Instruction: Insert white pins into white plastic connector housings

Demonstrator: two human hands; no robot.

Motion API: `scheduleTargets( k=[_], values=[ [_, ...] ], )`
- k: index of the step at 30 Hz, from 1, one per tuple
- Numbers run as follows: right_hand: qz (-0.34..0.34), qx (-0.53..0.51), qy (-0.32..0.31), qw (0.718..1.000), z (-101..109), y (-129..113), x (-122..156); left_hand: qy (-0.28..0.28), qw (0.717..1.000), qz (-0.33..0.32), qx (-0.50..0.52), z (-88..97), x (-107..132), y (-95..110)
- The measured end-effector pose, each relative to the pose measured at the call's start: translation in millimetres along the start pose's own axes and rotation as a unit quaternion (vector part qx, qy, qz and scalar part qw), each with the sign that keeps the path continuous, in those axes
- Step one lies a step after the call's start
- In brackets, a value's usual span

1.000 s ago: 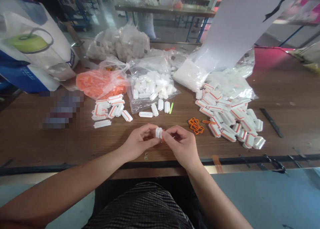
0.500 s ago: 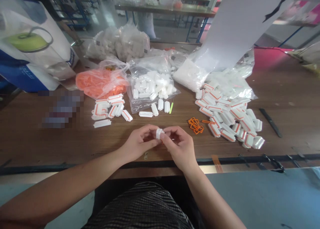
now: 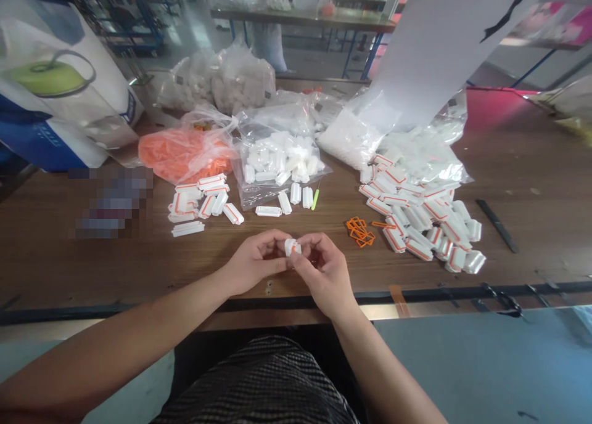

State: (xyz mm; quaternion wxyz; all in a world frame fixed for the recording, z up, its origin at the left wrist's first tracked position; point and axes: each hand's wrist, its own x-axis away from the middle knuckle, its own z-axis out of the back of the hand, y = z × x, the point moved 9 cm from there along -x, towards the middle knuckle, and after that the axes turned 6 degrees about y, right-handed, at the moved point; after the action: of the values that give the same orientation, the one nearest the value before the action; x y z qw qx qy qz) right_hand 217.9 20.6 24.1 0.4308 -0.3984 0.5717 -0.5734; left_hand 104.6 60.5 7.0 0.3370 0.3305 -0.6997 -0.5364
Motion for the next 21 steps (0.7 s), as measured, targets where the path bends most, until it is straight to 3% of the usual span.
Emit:
scheduleTargets(
  k=[6,11,16,21],
  values=[
    [-0.009,-0.009,-0.006,1.000,-2,4,1,-0.032,0.998,0.048,-0.022,0.5,1,-5],
    [-0.012,0.025,-0.030,0.999,-5,4,5,-0.018,0.998,0.054,-0.018,2.8,0,-7],
    [0.061,0.066,-0.037,0.995,-1,-9,9,0.012,0.997,0.070,0.035,6.0,-4,-12],
    [0.157,0.144,0.003,0.977,6,-21,15,0.035,0.995,0.083,0.053,10.4,-6,-16]
  ],
)
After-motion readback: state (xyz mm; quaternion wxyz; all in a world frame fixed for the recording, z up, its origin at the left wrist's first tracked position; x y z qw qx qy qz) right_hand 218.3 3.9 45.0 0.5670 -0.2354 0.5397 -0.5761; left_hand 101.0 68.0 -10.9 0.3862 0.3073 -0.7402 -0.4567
